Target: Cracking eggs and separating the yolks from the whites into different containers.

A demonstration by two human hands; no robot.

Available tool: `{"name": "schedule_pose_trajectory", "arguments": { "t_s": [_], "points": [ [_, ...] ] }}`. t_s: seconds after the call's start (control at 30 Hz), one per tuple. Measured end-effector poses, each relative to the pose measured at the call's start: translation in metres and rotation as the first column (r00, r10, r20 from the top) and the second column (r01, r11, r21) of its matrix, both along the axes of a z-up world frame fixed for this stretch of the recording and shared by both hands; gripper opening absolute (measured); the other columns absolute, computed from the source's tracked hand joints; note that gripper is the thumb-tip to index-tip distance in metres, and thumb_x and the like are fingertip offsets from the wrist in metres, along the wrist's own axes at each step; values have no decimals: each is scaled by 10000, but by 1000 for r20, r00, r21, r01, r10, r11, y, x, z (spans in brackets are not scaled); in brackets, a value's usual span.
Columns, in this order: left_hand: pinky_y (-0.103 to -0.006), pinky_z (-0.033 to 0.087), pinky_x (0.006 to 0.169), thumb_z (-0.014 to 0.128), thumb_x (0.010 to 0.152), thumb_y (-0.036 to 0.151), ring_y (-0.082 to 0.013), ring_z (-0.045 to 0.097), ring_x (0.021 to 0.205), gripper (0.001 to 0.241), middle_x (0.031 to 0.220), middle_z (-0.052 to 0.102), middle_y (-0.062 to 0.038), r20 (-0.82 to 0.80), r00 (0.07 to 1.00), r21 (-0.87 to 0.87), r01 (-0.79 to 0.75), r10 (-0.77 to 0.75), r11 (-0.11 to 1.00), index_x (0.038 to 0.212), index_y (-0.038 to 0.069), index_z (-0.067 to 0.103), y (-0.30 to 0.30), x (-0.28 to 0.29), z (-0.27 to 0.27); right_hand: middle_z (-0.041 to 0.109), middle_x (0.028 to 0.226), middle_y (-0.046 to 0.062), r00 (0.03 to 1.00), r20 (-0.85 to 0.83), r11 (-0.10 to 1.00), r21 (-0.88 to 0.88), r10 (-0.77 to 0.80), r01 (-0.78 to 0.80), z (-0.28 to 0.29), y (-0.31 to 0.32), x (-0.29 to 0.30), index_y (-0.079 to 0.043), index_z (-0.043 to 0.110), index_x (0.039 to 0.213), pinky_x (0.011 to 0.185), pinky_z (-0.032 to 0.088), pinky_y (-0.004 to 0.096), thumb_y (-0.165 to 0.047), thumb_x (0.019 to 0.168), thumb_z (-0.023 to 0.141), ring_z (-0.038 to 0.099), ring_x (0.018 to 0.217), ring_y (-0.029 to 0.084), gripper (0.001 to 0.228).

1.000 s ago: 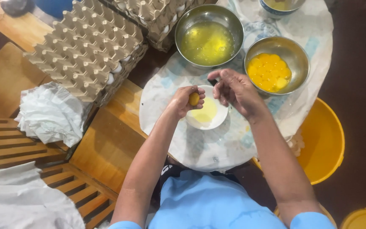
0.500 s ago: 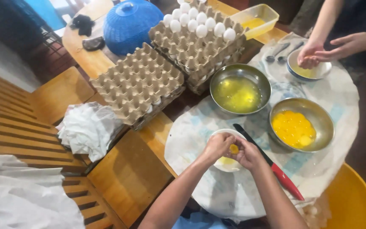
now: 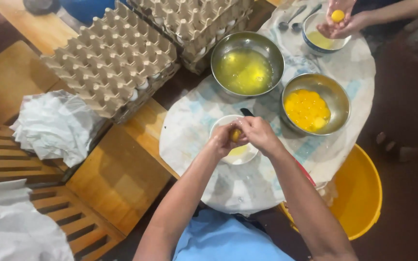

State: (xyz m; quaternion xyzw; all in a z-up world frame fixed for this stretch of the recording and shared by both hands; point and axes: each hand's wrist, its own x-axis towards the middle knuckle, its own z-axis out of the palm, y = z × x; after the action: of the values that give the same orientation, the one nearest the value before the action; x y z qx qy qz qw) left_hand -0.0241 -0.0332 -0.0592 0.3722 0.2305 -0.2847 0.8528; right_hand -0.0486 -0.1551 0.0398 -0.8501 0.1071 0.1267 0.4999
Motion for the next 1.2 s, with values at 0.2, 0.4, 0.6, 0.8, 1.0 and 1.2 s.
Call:
{"name": "schedule_pose_trajectory", "arguments": {
  "t_s": [0.2, 0.4, 0.6, 0.8, 1.0, 1.2],
  "points": [
    [-382, 685, 686, 463, 1056, 280, -247, 761, 729, 344, 890, 719, -136, 45, 983, -47, 177, -175, 983, 1020, 5, 668, 11, 4, -10, 746, 1188, 152, 983, 181, 996, 81, 14, -30, 77, 0, -21, -111, 759, 1185, 677, 649, 385, -306, 1024, 595, 771, 872, 324, 302],
    [-505, 678, 667, 663, 948, 253, -379, 751, 740, 321, 946, 699, -234, 148, 970, 212, 161, -195, 964, 1088, -32, 715, 10, -4, 34, 719, 1104, 164, 941, -194, 775, 535, -276, 337, -73, -11, -1, -45, 736, 1202, 736, 662, 443, -488, 1051, 534, 734, 859, 289, 510],
    [-391, 663, 751, 673, 936, 436, -259, 790, 767, 477, 998, 755, -207, 283, 797, 594, 291, -534, 750, 1227, 62, 722, 27, -17, 103, 679, 873, 165, 925, -366, 302, 875, -102, 379, -101, -16, 4, -41, 705, 900, 596, 576, 369, -438, 1028, 590, 609, 630, 283, 433],
    [-348, 641, 810, 612, 999, 308, -293, 746, 914, 489, 1252, 640, -303, 374, 868, 456, 136, -328, 879, 1322, -58, 636, 50, -8, 60, 744, 1064, 250, 940, -329, 384, 860, -88, 336, -74, -47, -11, 37, 714, 1120, 889, 644, 524, -427, 1060, 520, 754, 987, 356, 507],
    [-366, 631, 847, 636, 985, 340, -288, 716, 986, 501, 1257, 631, -270, 310, 861, 577, 166, -402, 800, 1337, -16, 644, 53, -6, 36, 732, 1082, 291, 938, -342, 356, 871, -56, 339, -86, -61, -8, 46, 725, 1127, 924, 614, 566, -458, 1060, 496, 747, 991, 405, 557],
    [-541, 597, 857, 544, 990, 282, -446, 713, 1018, 400, 1177, 695, -288, 266, 650, 868, 159, -712, 470, 1242, 14, 700, 54, 9, 11, 729, 1056, 294, 951, -301, 401, 864, -71, 304, -87, -54, -4, 34, 745, 1092, 857, 639, 558, -460, 1058, 513, 751, 951, 418, 546]
  ]
}}
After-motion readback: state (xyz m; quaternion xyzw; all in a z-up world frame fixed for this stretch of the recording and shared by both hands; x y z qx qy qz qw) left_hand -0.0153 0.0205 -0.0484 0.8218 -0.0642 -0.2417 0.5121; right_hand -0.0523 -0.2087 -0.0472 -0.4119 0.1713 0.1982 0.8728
